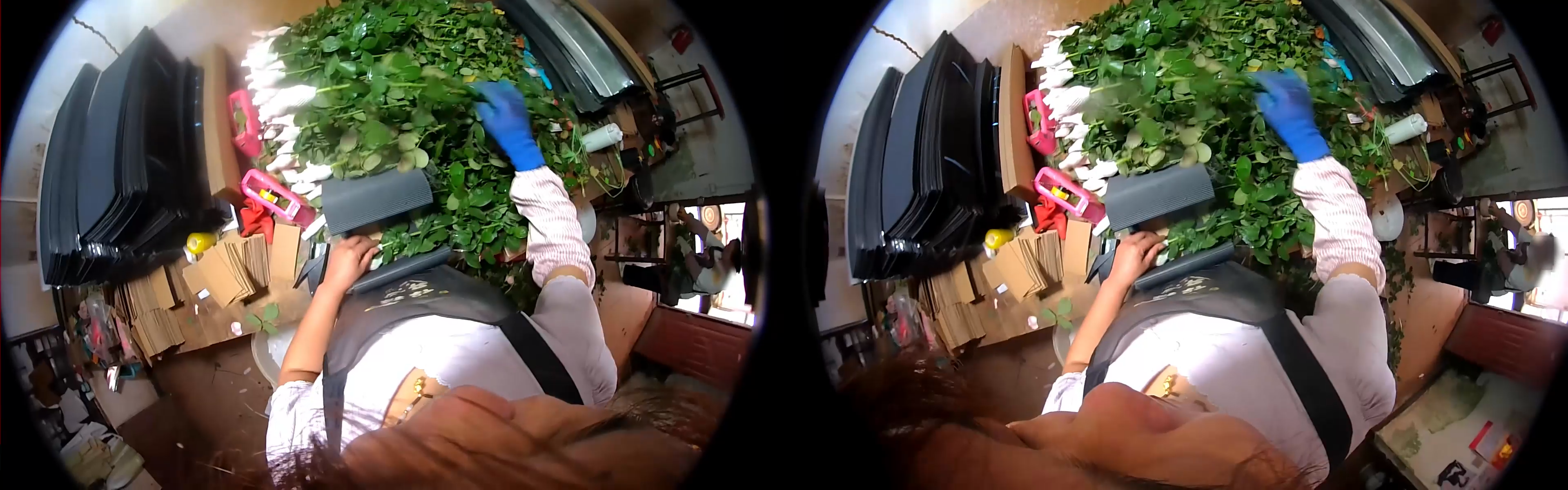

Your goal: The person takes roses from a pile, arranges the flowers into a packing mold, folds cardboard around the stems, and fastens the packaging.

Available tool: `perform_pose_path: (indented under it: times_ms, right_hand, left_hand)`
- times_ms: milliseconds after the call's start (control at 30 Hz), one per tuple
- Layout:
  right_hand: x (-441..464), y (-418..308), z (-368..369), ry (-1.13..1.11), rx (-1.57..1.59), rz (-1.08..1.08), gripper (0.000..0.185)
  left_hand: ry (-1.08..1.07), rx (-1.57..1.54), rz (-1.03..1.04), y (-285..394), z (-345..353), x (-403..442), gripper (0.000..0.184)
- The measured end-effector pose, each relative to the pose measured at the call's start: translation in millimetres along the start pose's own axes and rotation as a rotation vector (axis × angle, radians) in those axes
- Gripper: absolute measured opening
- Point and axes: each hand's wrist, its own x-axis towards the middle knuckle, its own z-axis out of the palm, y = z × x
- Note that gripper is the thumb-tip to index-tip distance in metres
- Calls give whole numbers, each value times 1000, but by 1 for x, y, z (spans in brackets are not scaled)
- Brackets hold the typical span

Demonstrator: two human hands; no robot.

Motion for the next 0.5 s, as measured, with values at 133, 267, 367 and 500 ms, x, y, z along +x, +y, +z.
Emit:
perform_pose_path:
  times_ms: [133, 267, 367, 500]
  right_hand:
    - [-33, -22, -51, 200, 44, -163, 33]
    - [-99, -2, -48, -227, 43, -280, 40]
    - [-144, 10, -28, -510, -135, -178, 47]
    - [-175, 25, 11, -697, -278, -39, 40]
  left_hand:
    - [52, -31, -54, -4, 4, -3, 12]
    - [5, -253, -302, -19, 13, -3, 34]
    - [111, -356, -452, -16, 18, -12, 44]
    - [81, -373, -606, -26, 27, -15, 63]
